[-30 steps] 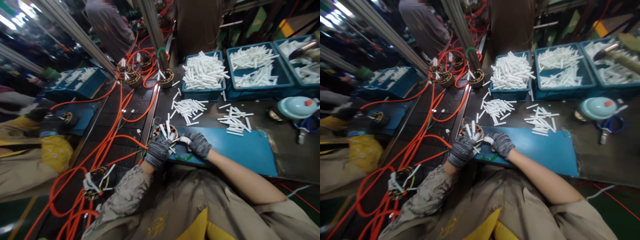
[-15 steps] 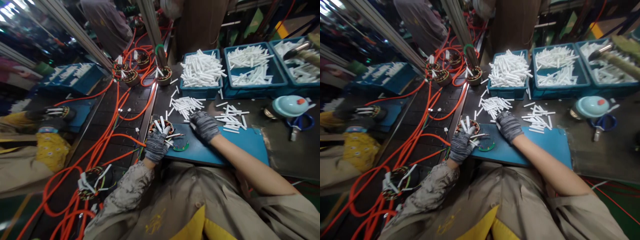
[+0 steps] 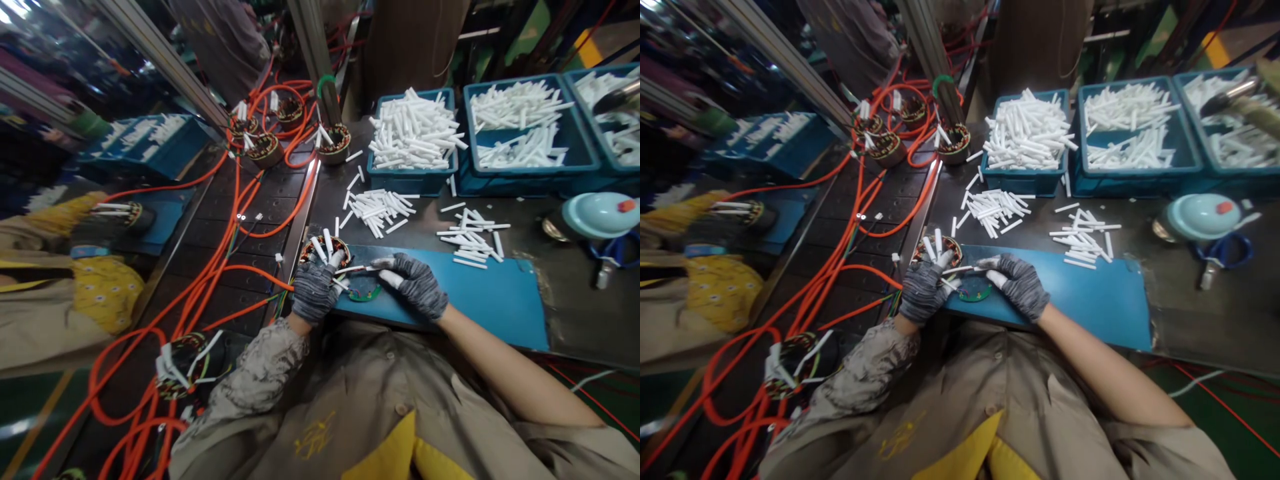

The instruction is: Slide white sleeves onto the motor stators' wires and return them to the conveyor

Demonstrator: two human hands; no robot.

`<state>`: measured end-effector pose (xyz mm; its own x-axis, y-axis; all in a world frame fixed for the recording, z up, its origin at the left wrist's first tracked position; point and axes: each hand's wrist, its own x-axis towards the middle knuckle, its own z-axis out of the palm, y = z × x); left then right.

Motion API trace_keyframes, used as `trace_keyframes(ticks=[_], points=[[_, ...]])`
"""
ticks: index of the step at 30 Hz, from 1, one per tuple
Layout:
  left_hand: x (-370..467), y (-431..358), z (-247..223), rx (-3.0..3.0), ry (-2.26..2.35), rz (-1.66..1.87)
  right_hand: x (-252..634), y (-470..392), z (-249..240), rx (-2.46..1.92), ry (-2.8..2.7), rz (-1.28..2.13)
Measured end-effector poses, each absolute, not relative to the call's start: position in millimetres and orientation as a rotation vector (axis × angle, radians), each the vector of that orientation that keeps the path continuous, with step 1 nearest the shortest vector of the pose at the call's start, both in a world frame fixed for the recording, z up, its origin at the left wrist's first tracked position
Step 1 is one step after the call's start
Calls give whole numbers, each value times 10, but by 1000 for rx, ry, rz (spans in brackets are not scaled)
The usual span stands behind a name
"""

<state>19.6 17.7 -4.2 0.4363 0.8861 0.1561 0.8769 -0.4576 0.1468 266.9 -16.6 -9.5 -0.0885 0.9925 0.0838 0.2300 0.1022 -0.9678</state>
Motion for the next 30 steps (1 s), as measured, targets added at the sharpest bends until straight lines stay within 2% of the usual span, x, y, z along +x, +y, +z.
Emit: trace_keyframes(ticks=[4, 10, 13, 15, 17, 25, 28, 30], points=[[202, 168, -28, 2641, 1596, 320, 2631, -79, -63, -1339, -1690, 963], [210, 180, 0, 2731, 1568, 284, 2435, 47, -22, -1249, -1236, 1831], [224, 199, 20, 2750, 1547, 237, 2258, 71, -29, -1171, -1040, 2054], [232, 204, 47, 2769, 1552, 164, 2191, 70, -20, -1210, -987, 2077], [234, 197, 84, 2786, 1556, 80, 2197, 71, 9, -1314, -1069, 1961], [237, 194, 155, 2718, 1453, -73, 2170, 113, 220, -1740, -1687, 1087], [252, 178, 82, 2637, 1502, 22, 1991, 110, 291, -1763, -1853, 849], [246, 157, 28, 2524, 1539, 217, 1956, 96, 316, -1739, -1988, 726]])
